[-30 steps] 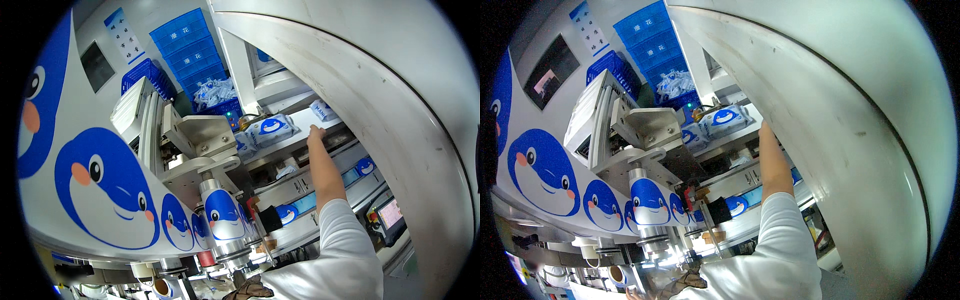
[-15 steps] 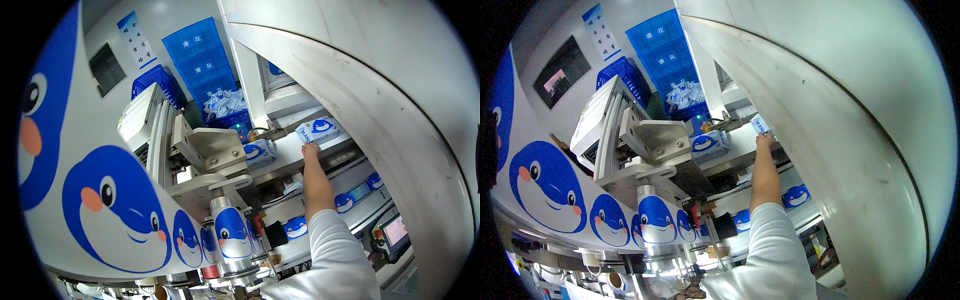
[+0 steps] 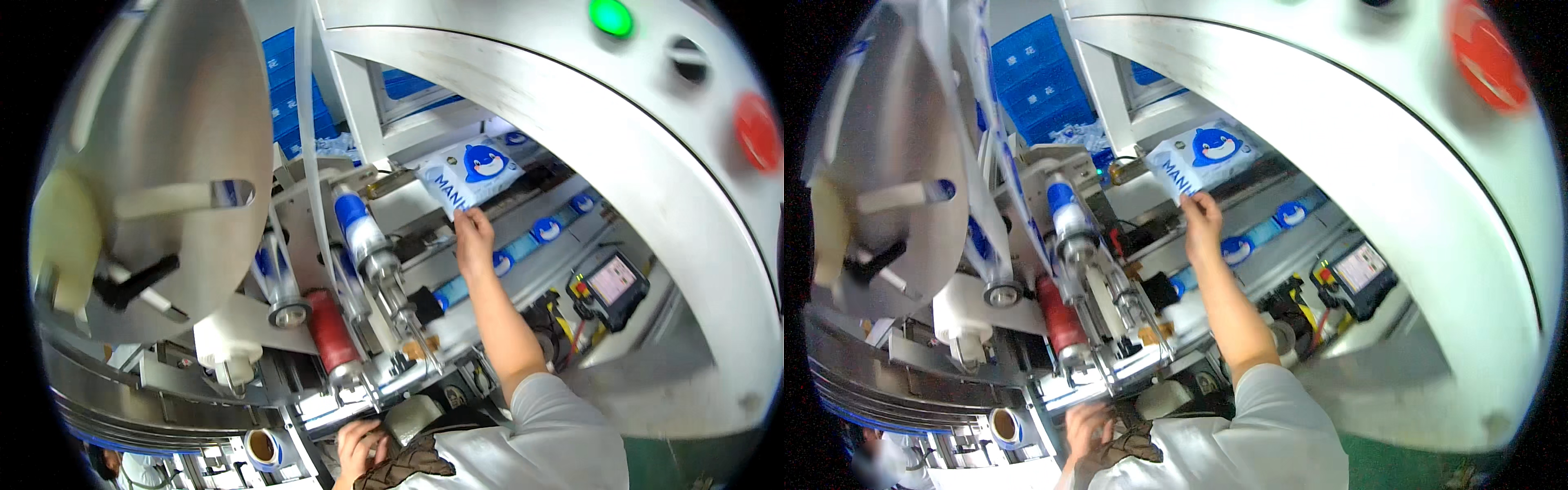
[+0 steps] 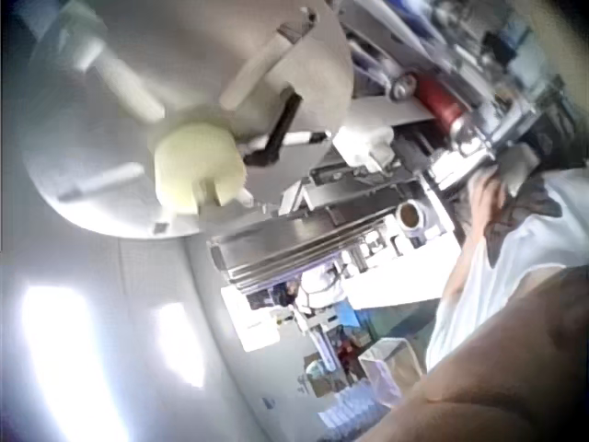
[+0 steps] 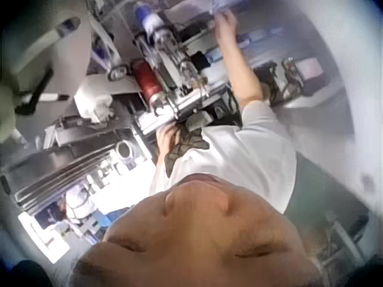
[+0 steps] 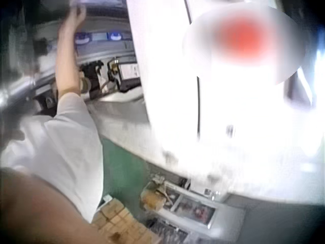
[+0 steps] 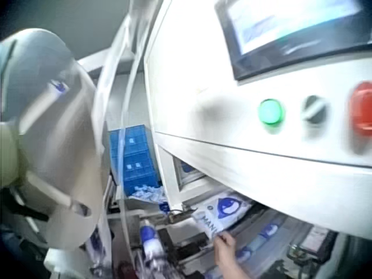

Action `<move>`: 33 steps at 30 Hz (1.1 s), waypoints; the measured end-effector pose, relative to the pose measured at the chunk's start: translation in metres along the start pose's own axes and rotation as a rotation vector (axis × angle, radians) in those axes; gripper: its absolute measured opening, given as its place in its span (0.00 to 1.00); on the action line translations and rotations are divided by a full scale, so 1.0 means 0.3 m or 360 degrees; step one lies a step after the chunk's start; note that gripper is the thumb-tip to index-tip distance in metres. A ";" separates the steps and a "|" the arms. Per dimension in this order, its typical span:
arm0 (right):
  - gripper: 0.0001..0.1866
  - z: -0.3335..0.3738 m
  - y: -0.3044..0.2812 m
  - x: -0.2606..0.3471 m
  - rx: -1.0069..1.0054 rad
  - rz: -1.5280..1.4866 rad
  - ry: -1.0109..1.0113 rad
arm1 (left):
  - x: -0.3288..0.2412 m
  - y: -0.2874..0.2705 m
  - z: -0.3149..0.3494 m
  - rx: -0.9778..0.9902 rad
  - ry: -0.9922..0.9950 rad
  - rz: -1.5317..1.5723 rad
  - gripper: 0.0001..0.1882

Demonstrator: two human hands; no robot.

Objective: The person picks up individual packets of wet wipes from a conveyor belt, checks the blue plastic lids, and places them back onto the production line before moving to a packing station where they organize blue lids in a box and refill a loading rack with them.

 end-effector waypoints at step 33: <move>0.15 1.435 0.337 0.780 0.1506 0.1628 -0.1372 | -0.038 -0.095 0.153 -0.0258 -0.0991 0.1904 0.34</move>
Point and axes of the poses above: each hand's wrist, its own z-axis away from the middle knuckle, its own y-axis out of the palm, x = y × z, the point moved 9 cm from there along -z, towards the middle knuckle, and after that the axes turned 4 degrees about z, right-handed, at the moved point
